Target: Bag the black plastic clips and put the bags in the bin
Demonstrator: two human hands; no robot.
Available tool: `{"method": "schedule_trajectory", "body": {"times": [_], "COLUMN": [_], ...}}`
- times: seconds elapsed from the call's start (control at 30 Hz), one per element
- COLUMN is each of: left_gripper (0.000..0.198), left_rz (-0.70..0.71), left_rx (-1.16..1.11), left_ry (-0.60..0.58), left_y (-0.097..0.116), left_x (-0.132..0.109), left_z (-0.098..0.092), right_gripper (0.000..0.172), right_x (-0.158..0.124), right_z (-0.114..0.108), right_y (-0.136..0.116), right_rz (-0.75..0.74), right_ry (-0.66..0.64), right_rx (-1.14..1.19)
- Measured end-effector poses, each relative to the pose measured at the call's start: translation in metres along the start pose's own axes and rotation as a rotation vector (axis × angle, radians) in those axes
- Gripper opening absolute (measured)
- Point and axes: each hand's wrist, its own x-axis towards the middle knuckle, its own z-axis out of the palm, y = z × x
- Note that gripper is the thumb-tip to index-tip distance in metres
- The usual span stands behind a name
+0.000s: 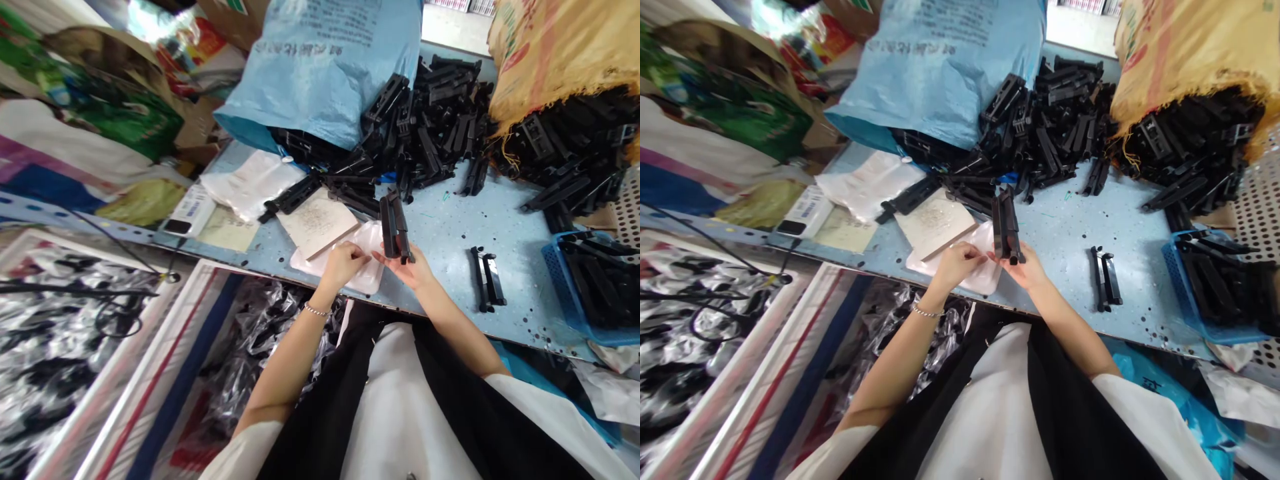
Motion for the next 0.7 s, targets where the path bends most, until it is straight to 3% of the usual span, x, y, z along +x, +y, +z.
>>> {"method": "schedule_trajectory", "body": {"times": [0.17,0.43,0.6,0.7], "left_gripper": [0.017,0.016,0.015,0.012], "left_rz": [0.04,-0.018,0.017,0.009], "left_rx": [-0.018,0.013,0.003,-0.014], "left_ry": [-0.015,0.015,-0.005,0.082], "left_y": [0.0,0.002,0.004,0.011], "left_x": [0.0,-0.002,-0.002,-0.01], "left_z": [0.003,0.006,0.009,-0.004], "right_gripper": [0.034,0.04,0.031,0.033], "right_x": [-0.003,-0.004,0.0,0.009], "right_z": [-0.006,-0.006,-0.003,0.0], "right_y": [-0.003,-0.009,-0.009,0.0], "right_rz": [-0.034,-0.037,-0.005,0.033], "right_ry": [0.08,0.035,0.071,0.066], "right_rx": [-0.18,-0.246,-0.167,-0.131]}}
